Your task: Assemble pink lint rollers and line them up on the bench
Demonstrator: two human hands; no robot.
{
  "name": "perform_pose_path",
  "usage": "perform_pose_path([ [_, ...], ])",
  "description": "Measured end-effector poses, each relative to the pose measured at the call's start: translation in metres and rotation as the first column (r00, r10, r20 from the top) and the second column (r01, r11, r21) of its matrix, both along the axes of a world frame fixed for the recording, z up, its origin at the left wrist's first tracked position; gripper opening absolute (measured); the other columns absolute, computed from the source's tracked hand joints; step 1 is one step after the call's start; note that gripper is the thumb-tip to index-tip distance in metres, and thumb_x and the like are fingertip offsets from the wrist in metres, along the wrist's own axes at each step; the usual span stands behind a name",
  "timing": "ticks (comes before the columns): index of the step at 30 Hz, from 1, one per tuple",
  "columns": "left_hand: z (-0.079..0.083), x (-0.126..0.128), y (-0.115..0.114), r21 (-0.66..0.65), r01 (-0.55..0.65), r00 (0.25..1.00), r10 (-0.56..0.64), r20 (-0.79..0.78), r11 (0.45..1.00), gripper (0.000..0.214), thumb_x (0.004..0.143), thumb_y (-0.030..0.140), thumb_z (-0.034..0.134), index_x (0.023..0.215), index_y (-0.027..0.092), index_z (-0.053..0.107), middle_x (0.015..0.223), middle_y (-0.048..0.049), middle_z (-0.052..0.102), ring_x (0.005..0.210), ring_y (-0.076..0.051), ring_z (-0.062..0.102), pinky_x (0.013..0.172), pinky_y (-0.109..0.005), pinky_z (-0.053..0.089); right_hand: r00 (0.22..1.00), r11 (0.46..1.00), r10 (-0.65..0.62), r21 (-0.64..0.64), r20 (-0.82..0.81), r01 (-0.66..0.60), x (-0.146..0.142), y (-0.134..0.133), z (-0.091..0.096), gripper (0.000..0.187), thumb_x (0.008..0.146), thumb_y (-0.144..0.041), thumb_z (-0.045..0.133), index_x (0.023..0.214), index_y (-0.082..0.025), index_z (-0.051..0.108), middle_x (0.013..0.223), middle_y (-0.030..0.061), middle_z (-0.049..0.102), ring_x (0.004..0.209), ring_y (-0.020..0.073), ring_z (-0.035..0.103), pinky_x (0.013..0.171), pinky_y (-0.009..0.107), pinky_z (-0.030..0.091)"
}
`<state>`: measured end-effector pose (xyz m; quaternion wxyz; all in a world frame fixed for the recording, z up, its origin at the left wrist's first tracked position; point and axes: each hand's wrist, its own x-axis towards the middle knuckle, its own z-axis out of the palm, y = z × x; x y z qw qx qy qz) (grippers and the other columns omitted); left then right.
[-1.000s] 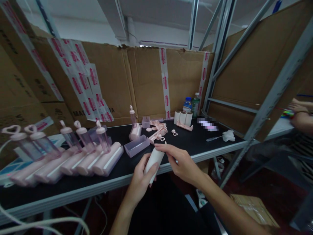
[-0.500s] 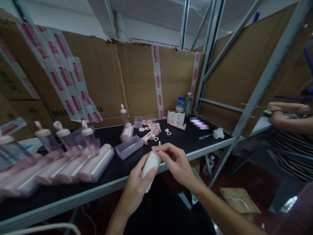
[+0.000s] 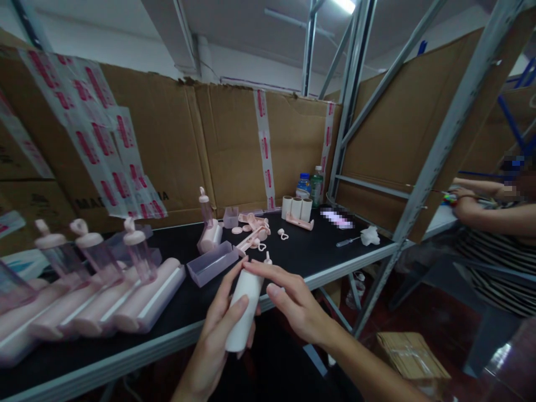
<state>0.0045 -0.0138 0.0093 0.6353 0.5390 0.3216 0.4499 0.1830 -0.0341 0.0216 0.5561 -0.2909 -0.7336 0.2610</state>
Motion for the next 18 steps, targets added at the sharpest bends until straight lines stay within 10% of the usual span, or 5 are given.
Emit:
perform_pose_path([
  [5,0.010,0.005,0.001,0.072,-0.217,0.972,0.209,0.107,0.973,0.064,0.089,0.044,0.069,0.146,0.030,0.041,0.087,-0.0010,0.066,0.053,-0.015,0.062,0.044,-0.025,0.051,0.965,0.968,-0.237,0.116,0.114,0.224,0.016,0.072,0.007,0.043,0.108,-0.035,0.050,0.150,-0.026,0.054,0.149,0.0059,0.059,0.139,0.0202,0.055,0.118,0.036,0.041],
  [8,0.013,0.005,0.002,0.077,-0.287,0.949,0.273,0.156,0.955,0.063,0.087,0.038,0.071,0.143,0.031,0.041,0.089,0.0002,0.066,0.058,-0.017,0.067,0.052,-0.029,0.058,0.730,0.883,-0.462,0.182,0.505,0.432,0.028,0.144,0.022,0.039,0.110,-0.022,0.041,0.144,-0.018,0.059,0.148,0.0079,0.060,0.139,0.0169,0.053,0.118,0.030,0.039],
  [12,0.011,0.003,0.006,0.053,-0.319,0.938,0.308,0.157,0.946,0.064,0.086,0.038,0.074,0.141,0.031,0.041,0.089,0.0006,0.066,0.062,-0.019,0.069,0.056,-0.032,0.061,0.601,0.879,-0.416,0.132,0.683,0.459,0.040,0.223,0.035,0.028,0.106,-0.023,0.053,0.127,-0.013,0.069,0.131,0.0134,0.070,0.125,0.0234,0.064,0.110,0.037,0.047],
  [18,0.004,0.002,0.008,0.077,-0.315,0.941,0.301,0.151,0.946,0.062,0.089,0.039,0.071,0.141,0.030,0.039,0.088,-0.0003,0.067,0.063,-0.020,0.071,0.057,-0.032,0.061,0.443,0.885,-0.309,0.083,0.841,0.459,0.049,0.272,0.022,0.029,0.102,-0.039,0.065,0.117,-0.015,0.068,0.117,0.0085,0.070,0.104,0.0223,0.070,0.093,0.043,0.058],
])
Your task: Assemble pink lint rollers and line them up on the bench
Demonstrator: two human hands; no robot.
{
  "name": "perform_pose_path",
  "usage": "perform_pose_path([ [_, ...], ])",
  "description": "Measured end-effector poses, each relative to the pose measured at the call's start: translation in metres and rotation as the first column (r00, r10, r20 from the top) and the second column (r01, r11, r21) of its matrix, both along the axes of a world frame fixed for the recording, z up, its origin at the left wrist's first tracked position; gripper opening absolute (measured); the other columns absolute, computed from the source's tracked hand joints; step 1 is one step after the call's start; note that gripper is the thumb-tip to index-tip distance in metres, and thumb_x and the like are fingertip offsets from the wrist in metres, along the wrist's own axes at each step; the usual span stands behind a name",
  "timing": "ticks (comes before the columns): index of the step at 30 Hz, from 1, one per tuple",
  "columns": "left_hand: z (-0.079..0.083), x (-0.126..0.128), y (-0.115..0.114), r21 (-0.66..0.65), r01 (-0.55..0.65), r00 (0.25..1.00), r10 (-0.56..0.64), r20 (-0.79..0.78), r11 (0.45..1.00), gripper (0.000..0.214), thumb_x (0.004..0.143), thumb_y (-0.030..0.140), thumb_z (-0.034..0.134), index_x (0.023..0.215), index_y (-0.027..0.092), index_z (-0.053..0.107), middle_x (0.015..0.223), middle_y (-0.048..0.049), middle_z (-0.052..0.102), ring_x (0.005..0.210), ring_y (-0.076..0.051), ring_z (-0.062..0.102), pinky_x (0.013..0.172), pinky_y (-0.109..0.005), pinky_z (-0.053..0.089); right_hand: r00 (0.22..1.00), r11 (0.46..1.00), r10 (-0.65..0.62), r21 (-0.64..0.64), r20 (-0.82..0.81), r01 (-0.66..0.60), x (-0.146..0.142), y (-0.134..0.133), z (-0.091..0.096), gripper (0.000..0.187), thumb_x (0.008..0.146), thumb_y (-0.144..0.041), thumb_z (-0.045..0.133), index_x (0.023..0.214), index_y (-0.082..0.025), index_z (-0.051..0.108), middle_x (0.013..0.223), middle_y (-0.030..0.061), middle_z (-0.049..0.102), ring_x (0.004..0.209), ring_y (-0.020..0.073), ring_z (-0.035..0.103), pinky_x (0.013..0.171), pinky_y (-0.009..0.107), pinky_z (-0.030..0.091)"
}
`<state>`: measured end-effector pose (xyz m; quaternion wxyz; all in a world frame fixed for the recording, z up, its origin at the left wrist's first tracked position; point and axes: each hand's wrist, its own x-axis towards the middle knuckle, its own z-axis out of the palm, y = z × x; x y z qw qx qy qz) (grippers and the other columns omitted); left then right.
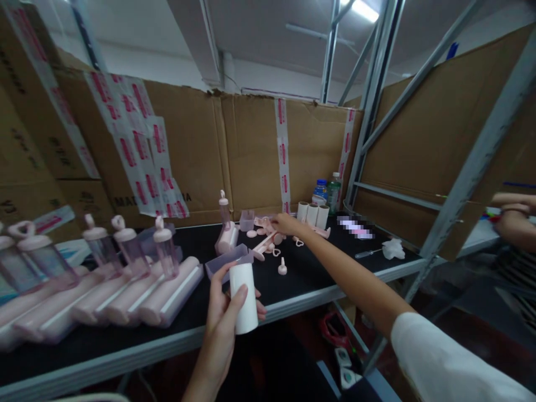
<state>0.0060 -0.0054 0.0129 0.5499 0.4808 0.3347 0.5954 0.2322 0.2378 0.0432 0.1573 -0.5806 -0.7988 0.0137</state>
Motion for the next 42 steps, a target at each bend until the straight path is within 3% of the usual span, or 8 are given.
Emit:
perform_pose_path([
  [8,-0.004,-0.002,0.001,0.016,0.016,1.000,-0.016,-0.008,1.000,0.066,0.090,0.042,0.069,0.144,0.027,0.035,0.085,-0.0005,0.068,0.061,-0.020,0.071,0.058,-0.033,0.061,0.989,0.996,0.090,-0.007,0.115,-0.090,0.007,0.025,0.007,0.027,0.102,-0.035,0.065,0.118,-0.014,0.068,0.118,0.0085,0.069,0.106,0.0227,0.069,0.094,0.044,0.058],
  [15,-0.007,-0.002,0.003,0.025,0.021,1.000,-0.021,-0.010,0.999,0.072,0.090,0.044,0.069,0.148,0.027,0.030,0.082,-0.0002,0.069,0.061,-0.021,0.071,0.058,-0.032,0.061,0.936,0.953,0.301,-0.044,0.183,-0.298,-0.041,0.025,0.006,0.027,0.101,-0.034,0.066,0.120,-0.015,0.068,0.122,0.0085,0.070,0.110,0.0231,0.068,0.098,0.045,0.056],
  [22,-0.010,-0.005,0.005,0.031,0.036,0.999,-0.036,0.007,0.999,0.066,0.091,0.044,0.069,0.143,0.027,0.033,0.083,-0.0005,0.069,0.060,-0.021,0.071,0.056,-0.033,0.061,0.935,0.970,0.239,-0.106,0.264,-0.218,-0.070,0.032,-0.009,0.027,0.100,-0.036,0.068,0.117,-0.014,0.068,0.118,0.0086,0.069,0.106,0.0230,0.068,0.094,0.044,0.058],
  [30,-0.014,-0.006,0.008,0.021,0.058,0.997,-0.059,0.054,0.998,0.068,0.089,0.043,0.073,0.143,0.029,0.034,0.085,-0.0001,0.068,0.065,-0.020,0.072,0.056,-0.029,0.059,0.957,0.970,0.231,-0.117,0.176,-0.213,-0.068,0.016,-0.002,0.025,0.099,-0.034,0.070,0.113,-0.014,0.069,0.114,0.0075,0.070,0.103,0.0220,0.069,0.093,0.043,0.058],
  [35,-0.015,-0.009,0.009,0.011,0.071,0.995,-0.072,0.062,0.997,0.067,0.091,0.043,0.071,0.145,0.029,0.034,0.087,-0.0014,0.070,0.066,-0.020,0.073,0.058,-0.029,0.059,0.963,0.965,0.264,0.023,-0.061,-0.263,-0.066,-0.017,0.030,0.013,0.096,-0.022,0.070,0.105,-0.012,0.072,0.108,0.0089,0.074,0.100,0.0198,0.070,0.094,0.034,0.054],
  [39,-0.017,-0.009,0.007,-0.015,0.004,0.995,-0.003,0.101,1.000,0.067,0.093,0.050,0.065,0.147,0.029,0.032,0.087,-0.0022,0.071,0.063,-0.021,0.071,0.056,-0.032,0.058,0.891,0.939,0.327,0.212,-0.315,-0.269,-0.072,-0.091,0.034,0.033,0.110,-0.031,0.044,0.132,-0.014,0.062,0.132,0.0113,0.068,0.119,0.0171,0.065,0.102,0.028,0.049],
  [40,-0.018,-0.008,0.005,-0.018,-0.048,0.995,0.050,0.088,0.999,0.066,0.094,0.052,0.062,0.148,0.029,0.033,0.089,-0.0034,0.072,0.065,-0.022,0.071,0.057,-0.033,0.058,0.849,0.932,0.348,0.241,-0.398,-0.269,-0.077,-0.117,0.027,0.039,0.110,-0.037,0.041,0.139,-0.017,0.058,0.137,0.0110,0.065,0.123,0.0172,0.063,0.103,0.029,0.049],
  [42,-0.018,-0.003,-0.002,0.032,-0.188,0.982,0.188,-0.005,0.982,0.057,0.098,0.053,0.057,0.146,0.028,0.042,0.106,-0.0083,0.074,0.084,-0.025,0.074,0.071,-0.036,0.060,0.520,0.929,0.349,0.215,-0.780,-0.301,-0.089,-0.173,0.005,0.044,0.107,-0.047,0.049,0.144,-0.024,0.055,0.142,0.0085,0.063,0.130,0.0201,0.060,0.106,0.034,0.050],
])
